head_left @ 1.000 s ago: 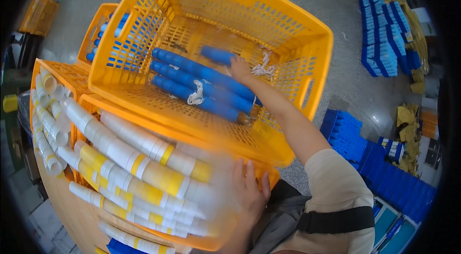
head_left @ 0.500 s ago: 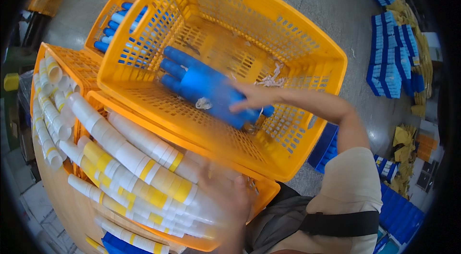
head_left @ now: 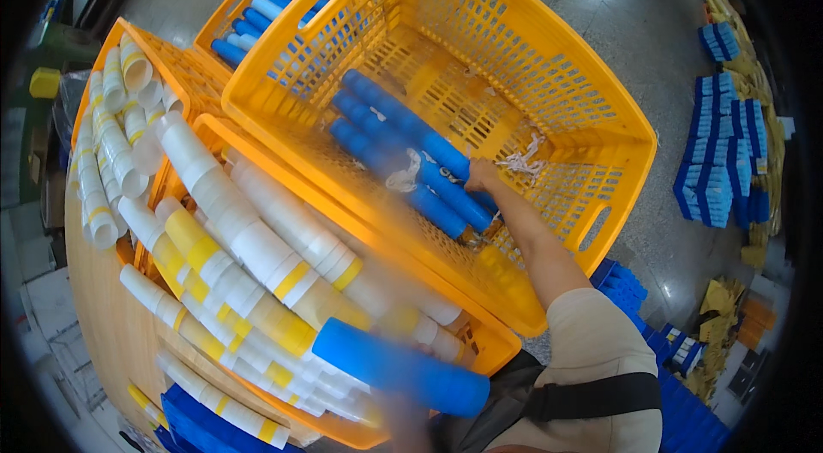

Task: The person empties a large sack onto the floor, then picks up blue trays filled with small round items and places them on a conveyor. They then pick up blue cylindrical components and place them into a blue tray, followed by placing yellow and white caps into the same tray.

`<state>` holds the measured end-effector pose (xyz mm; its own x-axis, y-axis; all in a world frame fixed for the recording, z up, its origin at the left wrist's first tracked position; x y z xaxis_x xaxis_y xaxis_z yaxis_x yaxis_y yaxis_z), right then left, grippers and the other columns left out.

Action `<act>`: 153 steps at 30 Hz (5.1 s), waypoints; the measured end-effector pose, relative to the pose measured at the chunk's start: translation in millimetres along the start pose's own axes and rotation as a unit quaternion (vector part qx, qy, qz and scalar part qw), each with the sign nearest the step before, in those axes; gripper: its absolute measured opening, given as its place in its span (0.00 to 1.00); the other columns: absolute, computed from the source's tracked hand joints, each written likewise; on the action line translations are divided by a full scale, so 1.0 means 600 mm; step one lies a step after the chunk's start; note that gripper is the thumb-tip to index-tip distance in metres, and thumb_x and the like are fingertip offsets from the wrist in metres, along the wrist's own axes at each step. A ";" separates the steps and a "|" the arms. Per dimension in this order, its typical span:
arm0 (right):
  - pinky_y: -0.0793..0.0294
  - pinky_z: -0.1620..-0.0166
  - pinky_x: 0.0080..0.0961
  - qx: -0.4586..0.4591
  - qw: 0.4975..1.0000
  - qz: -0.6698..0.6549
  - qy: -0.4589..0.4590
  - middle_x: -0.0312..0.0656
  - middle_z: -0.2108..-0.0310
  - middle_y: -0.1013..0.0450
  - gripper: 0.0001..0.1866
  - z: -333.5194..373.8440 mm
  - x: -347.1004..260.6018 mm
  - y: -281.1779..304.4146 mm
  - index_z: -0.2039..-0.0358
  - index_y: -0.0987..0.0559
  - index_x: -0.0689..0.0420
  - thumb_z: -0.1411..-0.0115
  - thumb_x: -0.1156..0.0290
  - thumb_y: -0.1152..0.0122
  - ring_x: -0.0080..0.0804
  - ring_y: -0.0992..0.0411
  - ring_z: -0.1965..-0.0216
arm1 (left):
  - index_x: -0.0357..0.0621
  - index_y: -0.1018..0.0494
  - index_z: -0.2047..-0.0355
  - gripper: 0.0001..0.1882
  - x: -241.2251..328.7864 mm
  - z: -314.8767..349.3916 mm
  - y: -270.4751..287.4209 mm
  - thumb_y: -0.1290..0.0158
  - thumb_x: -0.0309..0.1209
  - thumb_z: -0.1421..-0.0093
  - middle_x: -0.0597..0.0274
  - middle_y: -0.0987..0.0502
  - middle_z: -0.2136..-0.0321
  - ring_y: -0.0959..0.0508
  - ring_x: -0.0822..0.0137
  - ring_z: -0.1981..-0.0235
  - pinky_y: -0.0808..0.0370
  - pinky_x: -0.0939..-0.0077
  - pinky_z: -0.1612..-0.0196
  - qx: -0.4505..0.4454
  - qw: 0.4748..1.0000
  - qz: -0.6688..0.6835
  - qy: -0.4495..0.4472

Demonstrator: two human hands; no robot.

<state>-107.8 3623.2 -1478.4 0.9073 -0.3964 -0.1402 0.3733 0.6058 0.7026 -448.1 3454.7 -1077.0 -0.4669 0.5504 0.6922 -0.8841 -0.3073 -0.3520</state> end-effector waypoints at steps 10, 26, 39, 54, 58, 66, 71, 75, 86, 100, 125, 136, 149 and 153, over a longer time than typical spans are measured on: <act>0.24 0.57 0.43 0.134 0.976 -0.135 0.106 0.55 0.60 0.23 0.43 0.259 -0.045 0.248 0.41 0.31 0.59 0.56 0.53 0.31 0.51 0.23 0.61 | 0.42 0.52 0.32 0.50 0.052 0.182 0.048 0.40 0.53 0.46 0.50 0.26 0.57 0.23 0.59 0.57 0.22 0.63 0.56 0.008 0.985 0.174 0.011; 0.33 0.41 0.39 -0.023 0.842 -0.356 0.404 0.58 0.39 0.39 0.52 1.016 -0.497 0.036 0.30 0.51 0.60 0.48 0.58 0.32 0.47 0.33 0.42 | 0.29 0.40 0.44 0.37 -0.078 0.645 0.474 0.45 0.49 0.40 0.44 0.26 0.56 0.22 0.53 0.58 0.22 0.58 0.54 0.076 0.949 0.294 -0.084; 0.26 0.47 0.41 -0.583 0.626 -0.372 0.362 0.51 0.50 0.29 0.33 1.523 -0.780 -0.353 0.42 0.35 0.61 0.36 0.49 0.43 0.42 0.27 0.50 | 0.30 0.41 0.41 0.39 -0.044 0.824 0.670 0.44 0.49 0.42 0.42 0.26 0.55 0.21 0.52 0.58 0.22 0.59 0.57 0.025 0.917 0.338 -0.211; 0.26 0.49 0.39 -0.685 0.457 -0.420 0.382 0.43 0.56 0.29 0.29 1.625 -1.038 -0.384 0.45 0.35 0.57 0.42 0.60 0.35 0.36 0.27 0.53 | 0.30 0.36 0.46 0.44 0.120 0.850 0.903 0.30 0.41 0.59 0.46 0.23 0.60 0.19 0.55 0.61 0.20 0.60 0.58 0.103 0.984 0.062 -0.132; 0.26 0.50 0.37 -0.668 0.493 -0.445 0.337 0.44 0.56 0.28 0.28 1.627 -1.055 -0.365 0.47 0.35 0.56 0.45 0.65 0.32 0.35 0.27 0.53 | 0.32 0.38 0.42 0.48 0.136 0.858 0.910 0.28 0.35 0.62 0.47 0.25 0.54 0.22 0.54 0.53 0.25 0.60 0.48 0.120 0.988 0.011 -0.100; 0.29 0.49 0.35 -0.422 0.512 -0.446 0.601 0.45 0.59 0.26 0.30 1.712 -1.115 -0.286 0.48 0.37 0.59 0.47 0.72 0.31 0.32 0.27 0.54 | 0.37 0.53 0.36 0.56 0.254 0.906 0.973 0.28 0.35 0.57 0.43 0.33 0.44 0.30 0.50 0.42 0.31 0.57 0.42 0.170 0.930 -0.276 -0.173; 0.29 0.49 0.34 -0.419 0.611 -0.521 0.424 0.45 0.57 0.26 0.29 1.695 -1.147 -0.415 0.47 0.36 0.59 0.44 0.68 0.31 0.33 0.26 0.53 | 0.38 0.46 0.42 0.49 0.292 0.919 1.090 0.26 0.37 0.58 0.43 0.29 0.50 0.24 0.51 0.50 0.27 0.58 0.47 0.174 0.901 -0.373 -0.133; 0.27 0.48 0.33 -0.523 0.561 -0.605 0.215 0.44 0.57 0.25 0.21 1.584 -1.182 -0.537 0.50 0.28 0.61 0.38 0.62 0.37 0.34 0.26 0.53 | 0.30 0.47 0.39 0.47 0.258 0.843 1.169 0.32 0.39 0.50 0.41 0.30 0.49 0.26 0.51 0.49 0.27 0.60 0.47 -0.011 0.992 -0.126 -0.003; 0.21 0.54 0.39 -0.405 0.615 -0.633 0.240 0.49 0.58 0.26 0.29 1.627 -1.158 -0.551 0.49 0.32 0.61 0.39 0.52 0.37 0.42 0.24 0.56 | 0.34 0.42 0.39 0.47 0.230 0.812 1.180 0.34 0.43 0.54 0.52 0.26 0.54 0.23 0.56 0.55 0.26 0.60 0.50 -0.128 0.986 -0.099 0.051; 0.26 0.47 0.39 -0.451 0.534 -0.708 0.104 0.51 0.48 0.31 0.40 1.519 -1.175 -0.546 0.42 0.40 0.63 0.43 0.49 0.33 0.41 0.29 0.47 | 0.34 0.51 0.35 0.50 0.252 0.882 1.162 0.32 0.34 0.50 0.41 0.30 0.46 0.27 0.50 0.46 0.28 0.60 0.45 0.049 0.959 -0.275 -0.046; 0.23 0.52 0.43 -0.595 0.581 -0.537 0.141 0.48 0.55 0.25 0.26 1.590 -1.156 -0.513 0.51 0.29 0.62 0.37 0.51 0.41 0.39 0.25 0.55 | 0.35 0.44 0.39 0.44 0.275 0.917 1.216 0.32 0.32 0.51 0.45 0.27 0.54 0.21 0.52 0.58 0.20 0.58 0.57 0.123 0.979 -0.080 -0.143; 0.38 0.36 0.41 -0.478 0.652 -0.589 0.006 0.57 0.37 0.41 0.45 1.475 -1.131 -0.592 0.36 0.41 0.65 0.38 0.39 0.47 0.48 0.39 0.36 | 0.32 0.44 0.40 0.45 0.202 0.880 1.228 0.34 0.40 0.51 0.35 0.26 0.54 0.21 0.47 0.56 0.20 0.58 0.54 0.015 0.987 0.158 -0.020; 0.24 0.56 0.38 -0.045 0.647 0.271 0.712 0.48 0.63 0.25 0.13 1.665 -1.067 -0.380 0.61 0.25 0.59 0.49 0.75 0.39 0.43 0.24 0.60 | 0.38 0.45 0.37 0.49 0.285 0.898 1.097 0.32 0.32 0.57 0.40 0.26 0.50 0.24 0.47 0.49 0.28 0.59 0.47 -0.100 0.821 -0.560 -0.056; 0.23 0.59 0.37 0.136 0.871 0.160 0.444 0.53 0.64 0.24 0.28 1.486 -1.004 -0.143 0.54 0.29 0.61 0.50 0.59 0.28 0.47 0.22 0.62 | 0.34 0.49 0.35 0.50 0.259 0.932 1.151 0.32 0.33 0.52 0.37 0.26 0.51 0.24 0.47 0.48 0.29 0.58 0.46 -0.082 0.825 -0.553 0.080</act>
<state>-858.9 3194.8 -831.9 0.7931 0.5262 -0.3066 0.1242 0.3530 0.9273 -1120.5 2893.6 -860.0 0.6425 0.5236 0.5595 -0.7558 0.5535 0.3499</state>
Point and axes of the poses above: each hand's wrist, its own z-axis away from the middle knuckle, its own y-axis out of the back of the hand, x = y × z, the point moved 8 cm from there along -z, towards the middle knuckle
